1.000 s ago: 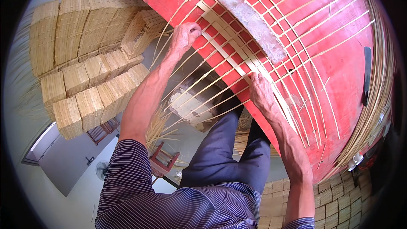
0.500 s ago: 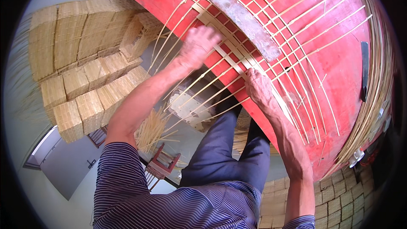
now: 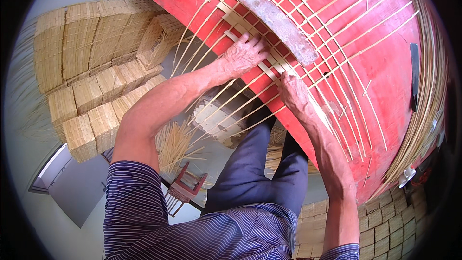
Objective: The person weaves thin bamboo strips into a mat on a red work surface. They repeatedly pick up strips, interlace them with the existing weave, and press the mat down to tighten the structure.
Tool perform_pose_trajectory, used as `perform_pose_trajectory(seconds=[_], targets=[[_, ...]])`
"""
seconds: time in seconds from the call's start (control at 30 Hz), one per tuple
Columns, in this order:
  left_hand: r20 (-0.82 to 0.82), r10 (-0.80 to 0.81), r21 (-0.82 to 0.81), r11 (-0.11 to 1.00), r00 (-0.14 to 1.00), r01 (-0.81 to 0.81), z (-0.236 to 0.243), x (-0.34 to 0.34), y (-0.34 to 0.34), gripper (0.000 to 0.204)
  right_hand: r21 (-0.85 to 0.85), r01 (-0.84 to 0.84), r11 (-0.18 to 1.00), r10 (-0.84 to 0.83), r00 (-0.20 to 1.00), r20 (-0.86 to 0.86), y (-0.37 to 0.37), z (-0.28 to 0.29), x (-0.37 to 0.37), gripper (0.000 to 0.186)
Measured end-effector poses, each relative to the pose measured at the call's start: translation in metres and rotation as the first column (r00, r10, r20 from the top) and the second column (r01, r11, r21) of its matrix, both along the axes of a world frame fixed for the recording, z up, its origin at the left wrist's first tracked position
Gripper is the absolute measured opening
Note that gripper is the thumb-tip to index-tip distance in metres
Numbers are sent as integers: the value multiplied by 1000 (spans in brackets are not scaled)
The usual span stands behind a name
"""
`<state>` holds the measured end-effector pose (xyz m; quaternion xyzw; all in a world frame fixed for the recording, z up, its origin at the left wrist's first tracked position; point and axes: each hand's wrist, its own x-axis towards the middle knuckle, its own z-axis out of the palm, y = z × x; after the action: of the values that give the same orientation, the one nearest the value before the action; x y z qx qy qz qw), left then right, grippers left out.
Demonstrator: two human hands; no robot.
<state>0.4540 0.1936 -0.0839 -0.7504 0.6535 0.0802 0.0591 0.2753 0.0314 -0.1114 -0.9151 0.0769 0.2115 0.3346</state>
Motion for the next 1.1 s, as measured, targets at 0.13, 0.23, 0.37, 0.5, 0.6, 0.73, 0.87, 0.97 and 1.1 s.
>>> perform_pose_trajectory(seconds=[0.13, 0.23, 0.37, 0.5, 0.6, 0.73, 0.87, 0.97, 1.1], targets=[[-93, -9, 9, 1000, 996, 9, 0, 4, -5, 36, 5, -30, 1000, 29, 999, 39, -3, -7, -3, 24], [-165, 7, 55, 998, 986, 2, 5, 8, -3, 36, 44, -27, 999, 22, 992, 120, -1, -12, -3, 20], [-209, 13, 126, 992, 978, 14, 10, 13, -10, 36, 72, -28, 997, 16, 987, 160, -7, -16, 2, 23], [-224, -16, 74, 997, 975, 33, 0, 20, -9, 36, 34, -28, 999, 23, 990, 141, -10, -16, 8, 24], [-226, -31, 35, 999, 974, 40, -6, 22, -12, 38, 55, -15, 998, 7, 990, 144, -14, -14, 5, 17], [-158, -12, -55, 998, 987, 3, -6, 15, -14, 45, 172, -23, 985, 22, 1000, 7, -24, 10, -4, 33], [-223, 188, 276, 953, 956, -123, 23, 9, -26, 30, 190, 369, 910, -386, 921, 59, -36, 52, -75, 21], [-552, 298, 36, 941, 778, -336, 20, -46, -22, 18, -26, 410, 912, -410, 912, -27, -35, 67, -143, 20], [-646, 394, 167, 909, 654, -383, 6, -124, -44, 21, -116, 397, 911, -399, 917, 9, -31, 62, -201, 34]])
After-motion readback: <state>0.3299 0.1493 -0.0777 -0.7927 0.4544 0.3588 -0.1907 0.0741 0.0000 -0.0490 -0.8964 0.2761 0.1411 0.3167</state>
